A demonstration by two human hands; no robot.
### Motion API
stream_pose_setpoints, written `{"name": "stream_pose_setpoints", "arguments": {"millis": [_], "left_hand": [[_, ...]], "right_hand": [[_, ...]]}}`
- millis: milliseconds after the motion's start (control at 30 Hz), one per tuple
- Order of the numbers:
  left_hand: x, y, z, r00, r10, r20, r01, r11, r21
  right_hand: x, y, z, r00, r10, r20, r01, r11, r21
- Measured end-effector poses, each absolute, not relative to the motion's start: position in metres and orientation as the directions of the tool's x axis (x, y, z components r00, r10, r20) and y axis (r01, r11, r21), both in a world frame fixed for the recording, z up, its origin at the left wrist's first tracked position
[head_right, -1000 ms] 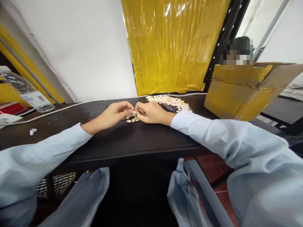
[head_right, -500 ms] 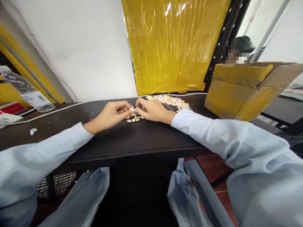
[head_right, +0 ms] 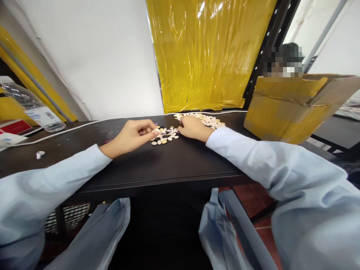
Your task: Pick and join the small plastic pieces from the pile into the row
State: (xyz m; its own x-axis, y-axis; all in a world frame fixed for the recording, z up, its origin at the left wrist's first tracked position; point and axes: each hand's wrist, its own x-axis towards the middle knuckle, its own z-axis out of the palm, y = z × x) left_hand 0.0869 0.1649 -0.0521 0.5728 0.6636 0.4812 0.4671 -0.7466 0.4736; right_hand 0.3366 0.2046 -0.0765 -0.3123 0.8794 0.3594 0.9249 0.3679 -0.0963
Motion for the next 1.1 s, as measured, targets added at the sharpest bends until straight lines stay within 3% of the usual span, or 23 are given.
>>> {"name": "stream_pose_setpoints", "arguments": {"millis": [133, 333, 500, 600, 900, 1100], "left_hand": [[0.087, 0.166, -0.052, 0.578, 0.671, 0.464, 0.461, -0.738, 0.493], [0.087, 0.165, -0.052, 0.602, 0.656, 0.456, 0.459, -0.751, 0.474], [0.087, 0.165, -0.052, 0.611, 0.652, 0.448, 0.466, -0.754, 0.462], [0.086, 0.165, -0.052, 0.613, 0.648, 0.452, 0.468, -0.759, 0.453], [0.085, 0.164, -0.052, 0.608, 0.626, 0.488, 0.448, -0.778, 0.44], [0.085, 0.165, -0.052, 0.628, 0.611, 0.482, 0.453, -0.791, 0.411]], "right_hand": [[0.336, 0.203, -0.075, -0.335, 0.873, 0.356, 0.917, 0.388, -0.088], [0.336, 0.203, -0.076, -0.255, 0.879, 0.402, 0.966, 0.245, 0.075], [0.343, 0.211, -0.086, -0.196, 0.962, 0.191, 0.976, 0.211, -0.063], [0.342, 0.213, -0.089, -0.173, 0.973, 0.152, 0.979, 0.186, -0.08], [0.342, 0.21, -0.08, -0.228, 0.949, 0.217, 0.958, 0.258, -0.122], [0.341, 0.208, -0.077, -0.204, 0.937, 0.283, 0.978, 0.204, 0.029]]}}
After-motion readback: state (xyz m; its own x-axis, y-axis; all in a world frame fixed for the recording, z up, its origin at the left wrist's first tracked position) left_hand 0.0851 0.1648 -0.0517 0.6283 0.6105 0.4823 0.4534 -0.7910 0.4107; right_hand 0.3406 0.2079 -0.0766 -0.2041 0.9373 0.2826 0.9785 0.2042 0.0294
